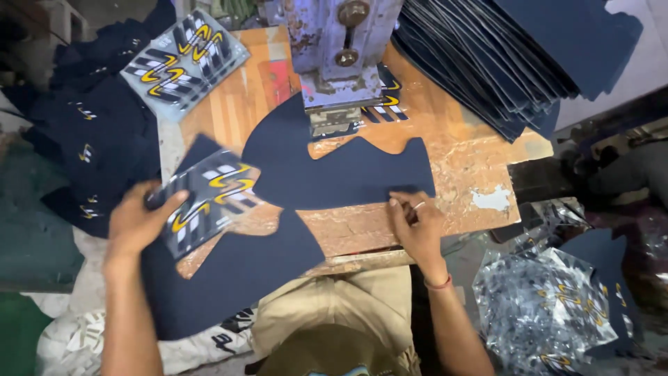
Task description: Applying decorative labels or decals onto pre-cut fabric pieces using an industrial press.
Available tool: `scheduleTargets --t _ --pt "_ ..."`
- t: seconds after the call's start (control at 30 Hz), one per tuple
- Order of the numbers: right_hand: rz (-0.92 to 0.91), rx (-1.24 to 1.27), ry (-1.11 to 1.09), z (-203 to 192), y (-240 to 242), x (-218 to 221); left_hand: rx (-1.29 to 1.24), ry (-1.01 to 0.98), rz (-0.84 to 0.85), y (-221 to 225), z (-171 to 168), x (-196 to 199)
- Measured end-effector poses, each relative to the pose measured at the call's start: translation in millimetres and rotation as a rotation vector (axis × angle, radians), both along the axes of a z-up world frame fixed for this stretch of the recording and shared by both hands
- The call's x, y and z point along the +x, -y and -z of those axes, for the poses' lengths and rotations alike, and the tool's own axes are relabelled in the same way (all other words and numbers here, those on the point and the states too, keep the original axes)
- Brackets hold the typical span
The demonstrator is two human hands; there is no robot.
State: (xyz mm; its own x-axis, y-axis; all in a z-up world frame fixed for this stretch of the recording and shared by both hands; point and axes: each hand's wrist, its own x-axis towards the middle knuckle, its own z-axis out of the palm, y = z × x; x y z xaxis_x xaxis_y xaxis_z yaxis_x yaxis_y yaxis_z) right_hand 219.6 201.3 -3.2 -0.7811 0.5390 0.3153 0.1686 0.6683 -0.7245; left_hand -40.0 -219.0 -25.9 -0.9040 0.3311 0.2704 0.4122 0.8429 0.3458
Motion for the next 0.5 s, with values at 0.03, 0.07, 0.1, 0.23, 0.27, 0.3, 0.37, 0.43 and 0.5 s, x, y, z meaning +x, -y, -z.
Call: scheduleTargets --t 0.03,0.07,0.1,0.23,0.27,0.3,0.37,0.43,0.5 --pt "0.073 0.004 0.012 7.0 2.5 0.9 0.140 0.361 -0.088 31.2 18.1 -9.6" --pt "0.078 0.000 0.006 1.0 4.1 -4.1 0.135 0.355 -0.083 44.3 14.2 -3.4" --pt "0.070 0.028 0.021 -5.2 4.9 -4.0 0.215 0.395 -0.156 57.5 14.6 9.9" --pt "-0.096 -0.100 0.056 -49.3 21.8 -6.3 0.550 0.525 -0.173 47.2 -65.6 64.8" --pt "-0.099 -0.094 0.052 -67.0 31.0 -11.6 0.557 0.520 -0.173 24.5 -81.0 69.7" --pt "-0.268 -0.111 -0.044 -84.1 44.6 -12.3 0.571 0.417 -0.037 7.4 -97.6 82.0" --pt "-0.442 -0.139 -0.134 -103.9 63.6 -26.8 0.576 0.319 0.093 -34.5 -116.5 90.3" --pt "-0.493 -0.155 -0.186 -110.2 75.3 -57.3 0.405 0.240 0.236 -82.6 -122.5 80.9" --pt "-0.370 -0.124 0.053 -89.1 63.6 -87.4 0.421 0.179 0.331 -109.7 -99.5 61.3"
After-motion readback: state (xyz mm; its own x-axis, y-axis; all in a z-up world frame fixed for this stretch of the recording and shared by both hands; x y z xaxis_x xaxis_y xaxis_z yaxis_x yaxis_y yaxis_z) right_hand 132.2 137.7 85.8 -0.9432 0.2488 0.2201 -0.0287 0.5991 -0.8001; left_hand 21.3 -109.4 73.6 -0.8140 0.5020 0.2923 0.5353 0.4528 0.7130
